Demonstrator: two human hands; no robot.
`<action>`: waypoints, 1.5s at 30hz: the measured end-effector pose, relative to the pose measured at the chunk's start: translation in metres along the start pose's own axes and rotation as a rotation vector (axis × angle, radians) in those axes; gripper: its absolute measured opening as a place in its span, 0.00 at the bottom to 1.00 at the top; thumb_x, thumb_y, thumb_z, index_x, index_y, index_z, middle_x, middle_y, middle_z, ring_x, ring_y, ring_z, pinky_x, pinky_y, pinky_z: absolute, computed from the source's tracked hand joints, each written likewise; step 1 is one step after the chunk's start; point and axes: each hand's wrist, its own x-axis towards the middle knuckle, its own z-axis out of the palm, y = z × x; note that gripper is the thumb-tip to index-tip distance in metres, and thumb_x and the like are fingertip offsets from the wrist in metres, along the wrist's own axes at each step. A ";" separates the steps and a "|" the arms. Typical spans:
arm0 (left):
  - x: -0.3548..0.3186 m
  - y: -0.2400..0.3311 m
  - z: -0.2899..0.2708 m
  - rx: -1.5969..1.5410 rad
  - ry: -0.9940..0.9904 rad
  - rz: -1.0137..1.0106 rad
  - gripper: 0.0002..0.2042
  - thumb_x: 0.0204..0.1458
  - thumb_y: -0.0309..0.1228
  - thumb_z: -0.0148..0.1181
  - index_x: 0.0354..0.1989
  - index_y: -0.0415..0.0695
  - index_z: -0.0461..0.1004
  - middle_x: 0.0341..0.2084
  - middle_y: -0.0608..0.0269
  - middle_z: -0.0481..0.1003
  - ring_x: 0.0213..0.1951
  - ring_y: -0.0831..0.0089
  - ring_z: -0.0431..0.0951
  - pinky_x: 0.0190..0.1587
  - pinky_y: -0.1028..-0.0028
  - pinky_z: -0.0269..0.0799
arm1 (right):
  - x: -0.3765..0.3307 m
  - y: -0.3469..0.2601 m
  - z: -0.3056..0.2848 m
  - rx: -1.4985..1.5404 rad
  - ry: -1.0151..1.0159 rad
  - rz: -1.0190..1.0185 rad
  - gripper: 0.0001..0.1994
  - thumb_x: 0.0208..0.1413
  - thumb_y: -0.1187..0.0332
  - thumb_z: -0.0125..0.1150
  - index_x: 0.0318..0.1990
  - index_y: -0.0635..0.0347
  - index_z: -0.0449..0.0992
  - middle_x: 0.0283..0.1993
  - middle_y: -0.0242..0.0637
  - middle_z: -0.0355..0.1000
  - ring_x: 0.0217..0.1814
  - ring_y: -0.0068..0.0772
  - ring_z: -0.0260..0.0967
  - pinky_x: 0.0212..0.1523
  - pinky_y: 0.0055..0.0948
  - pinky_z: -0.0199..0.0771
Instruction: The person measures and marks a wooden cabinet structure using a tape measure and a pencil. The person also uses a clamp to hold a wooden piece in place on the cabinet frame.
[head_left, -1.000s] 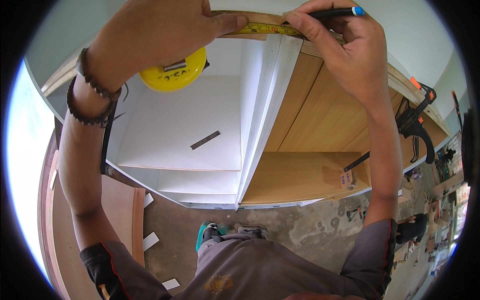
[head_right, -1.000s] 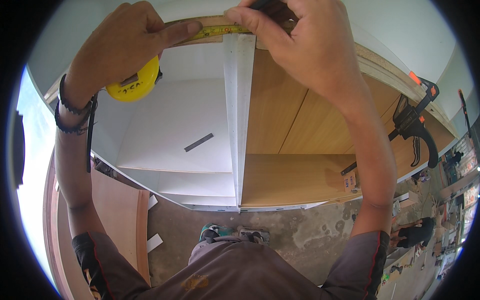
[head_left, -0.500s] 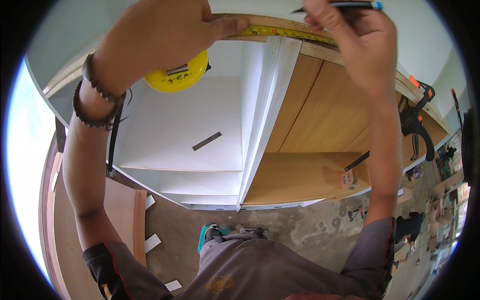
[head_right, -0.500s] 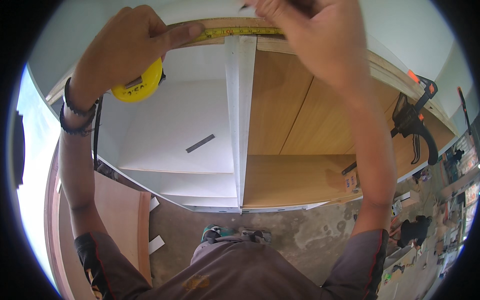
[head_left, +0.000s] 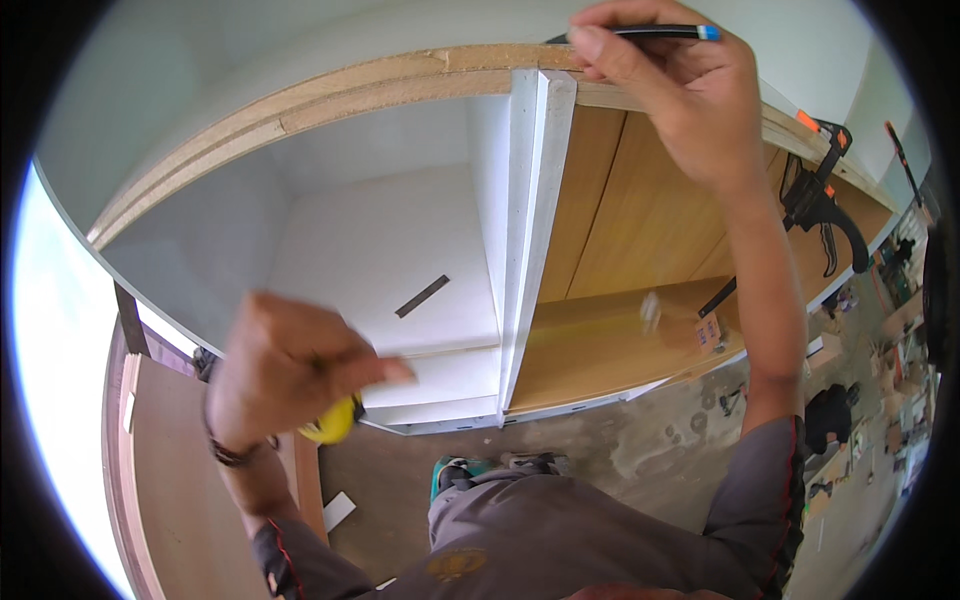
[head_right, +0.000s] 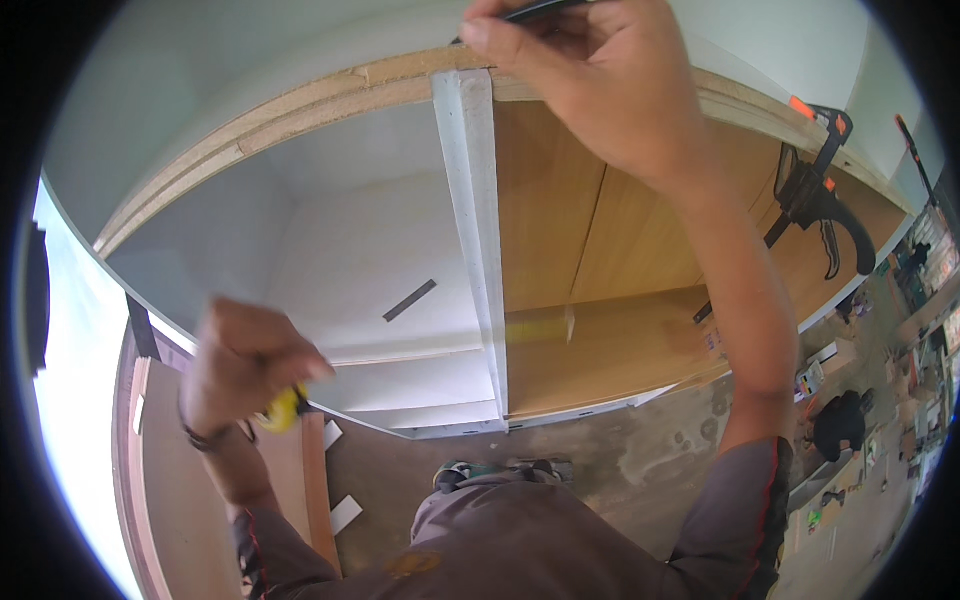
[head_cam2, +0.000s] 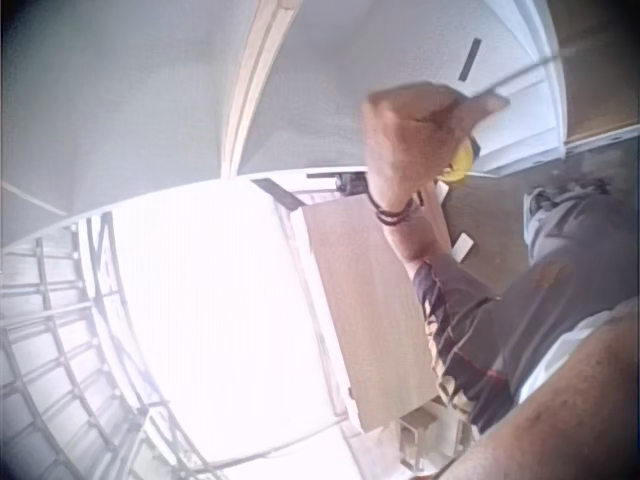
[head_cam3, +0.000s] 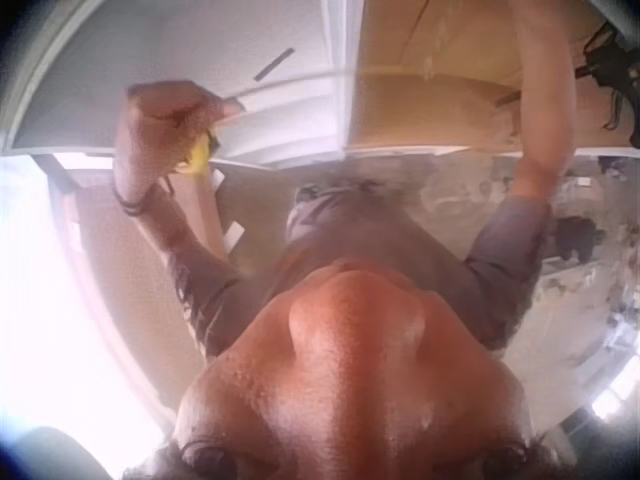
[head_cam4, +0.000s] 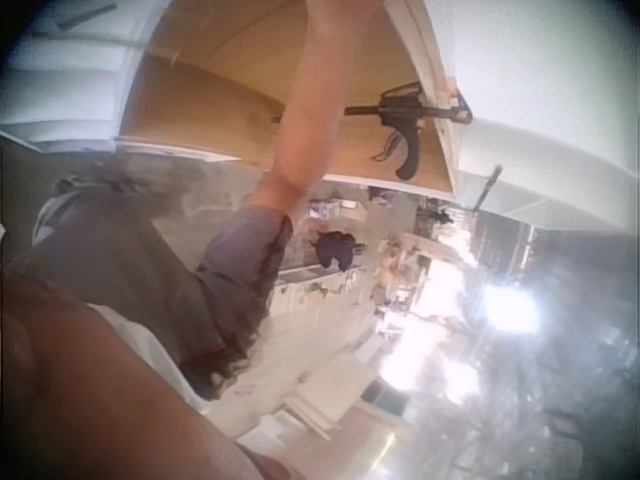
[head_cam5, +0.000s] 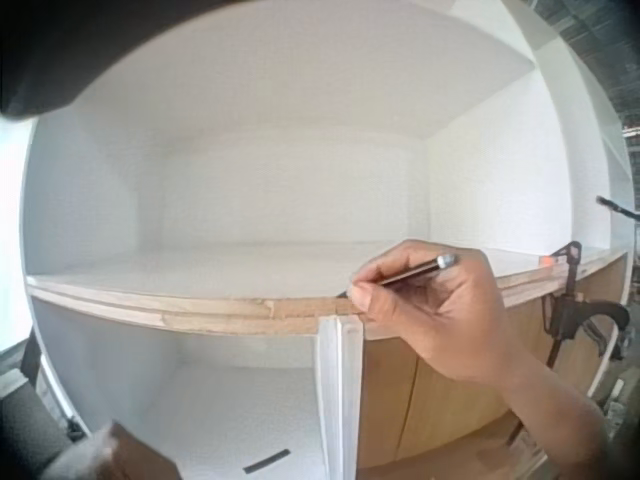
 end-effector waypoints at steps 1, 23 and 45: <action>-0.013 -0.011 0.016 -0.097 -0.070 -0.027 0.15 0.48 0.39 0.78 0.21 0.41 0.84 0.12 0.62 0.76 0.14 0.72 0.75 0.20 0.74 0.68 | -0.003 0.002 0.003 -0.044 -0.018 0.001 0.06 0.63 0.73 0.67 0.42 0.69 0.80 0.33 0.36 0.80 0.34 0.19 0.77 0.36 0.18 0.78; -0.336 -0.227 0.431 -0.596 -0.794 -1.144 0.25 0.60 0.56 0.58 0.42 0.43 0.86 0.37 0.58 0.84 0.40 0.66 0.82 0.49 0.66 0.76 | -0.008 0.009 0.011 -0.112 0.009 -0.102 0.08 0.64 0.71 0.67 0.35 0.68 0.80 0.29 0.36 0.80 0.31 0.18 0.77 0.31 0.18 0.78; -0.371 -0.248 0.485 -0.412 -0.875 -0.902 0.20 0.68 0.48 0.47 0.59 0.55 0.78 0.50 0.46 0.80 0.53 0.49 0.81 0.56 0.58 0.74 | -0.009 0.012 0.012 -0.199 -0.010 -0.158 0.07 0.63 0.72 0.66 0.37 0.69 0.80 0.31 0.39 0.81 0.32 0.20 0.79 0.32 0.19 0.79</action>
